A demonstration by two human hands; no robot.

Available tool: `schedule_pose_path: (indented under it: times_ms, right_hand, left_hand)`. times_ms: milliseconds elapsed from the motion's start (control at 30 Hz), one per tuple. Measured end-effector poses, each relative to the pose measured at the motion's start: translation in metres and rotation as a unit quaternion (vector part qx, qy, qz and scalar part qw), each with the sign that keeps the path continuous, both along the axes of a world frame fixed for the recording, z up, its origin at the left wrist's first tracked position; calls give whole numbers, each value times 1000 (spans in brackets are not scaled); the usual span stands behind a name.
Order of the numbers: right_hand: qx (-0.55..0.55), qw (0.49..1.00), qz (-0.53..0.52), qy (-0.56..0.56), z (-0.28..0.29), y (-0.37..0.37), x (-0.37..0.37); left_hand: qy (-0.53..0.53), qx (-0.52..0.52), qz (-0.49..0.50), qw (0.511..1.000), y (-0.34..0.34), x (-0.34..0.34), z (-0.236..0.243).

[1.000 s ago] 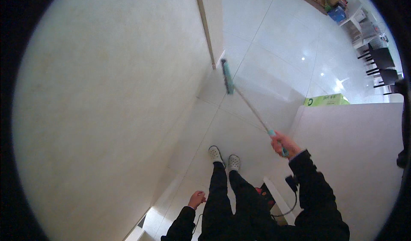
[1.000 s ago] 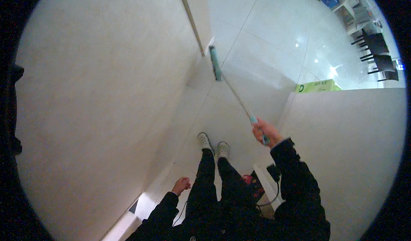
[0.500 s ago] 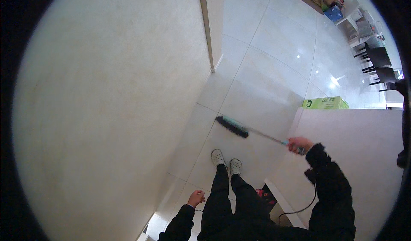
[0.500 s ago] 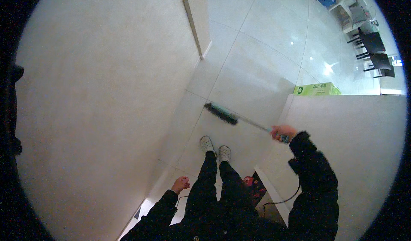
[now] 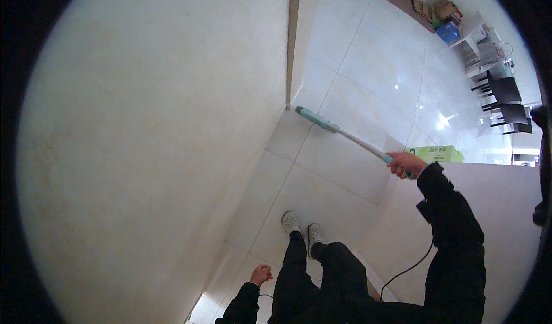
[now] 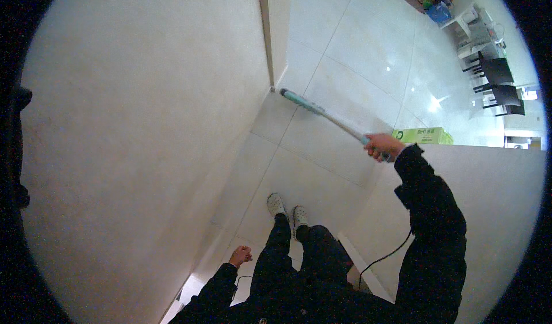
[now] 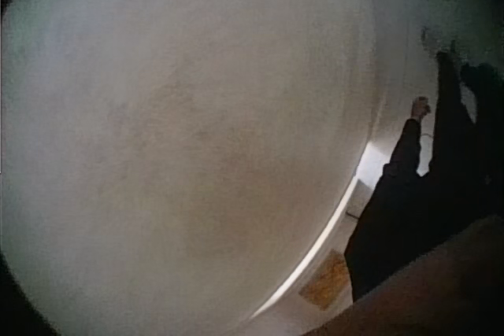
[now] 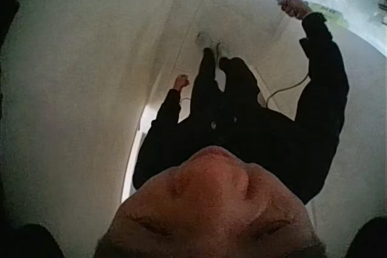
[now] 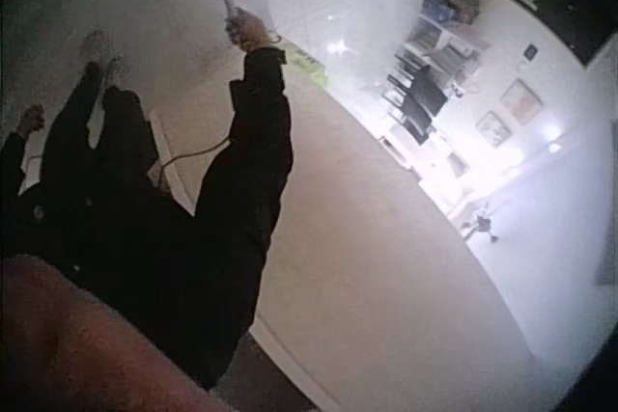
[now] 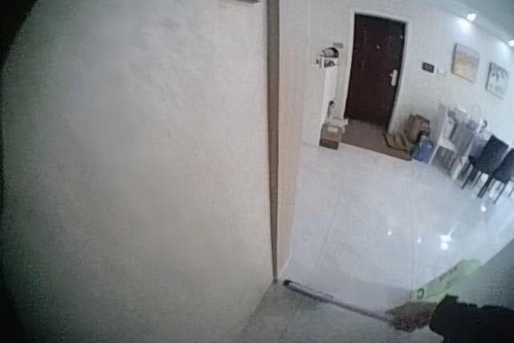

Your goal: The person sweeps a tiled floor with a broom, gathers debris into a dustpan, and disposes of it in a trash bin. The person then returns the broom and dustpan to a storage area near a window.

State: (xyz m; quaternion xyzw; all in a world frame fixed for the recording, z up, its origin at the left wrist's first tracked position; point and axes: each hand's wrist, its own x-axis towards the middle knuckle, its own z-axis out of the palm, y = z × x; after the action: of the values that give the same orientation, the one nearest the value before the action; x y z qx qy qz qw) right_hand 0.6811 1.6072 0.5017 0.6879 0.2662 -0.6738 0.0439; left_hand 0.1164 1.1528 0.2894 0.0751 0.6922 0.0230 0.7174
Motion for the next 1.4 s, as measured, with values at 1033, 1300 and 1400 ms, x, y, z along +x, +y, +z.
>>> schedule_pose_path:
  times_ms: [1033, 1300, 1400]
  right_hand:
    - [-191, 913, -248, 261, -56, 166, 262]
    - [-227, 919, -225, 230, -106, 177, 278]
    - [-253, 921, -207, 210, -124, 240, 307]
  left_hand:
    - [8, 98, -18, 995, 310, 337, 49]
    - [32, 94, -45, 994, 342, 370, 63]
    - [64, 99, -38, 992, 347, 368, 65]
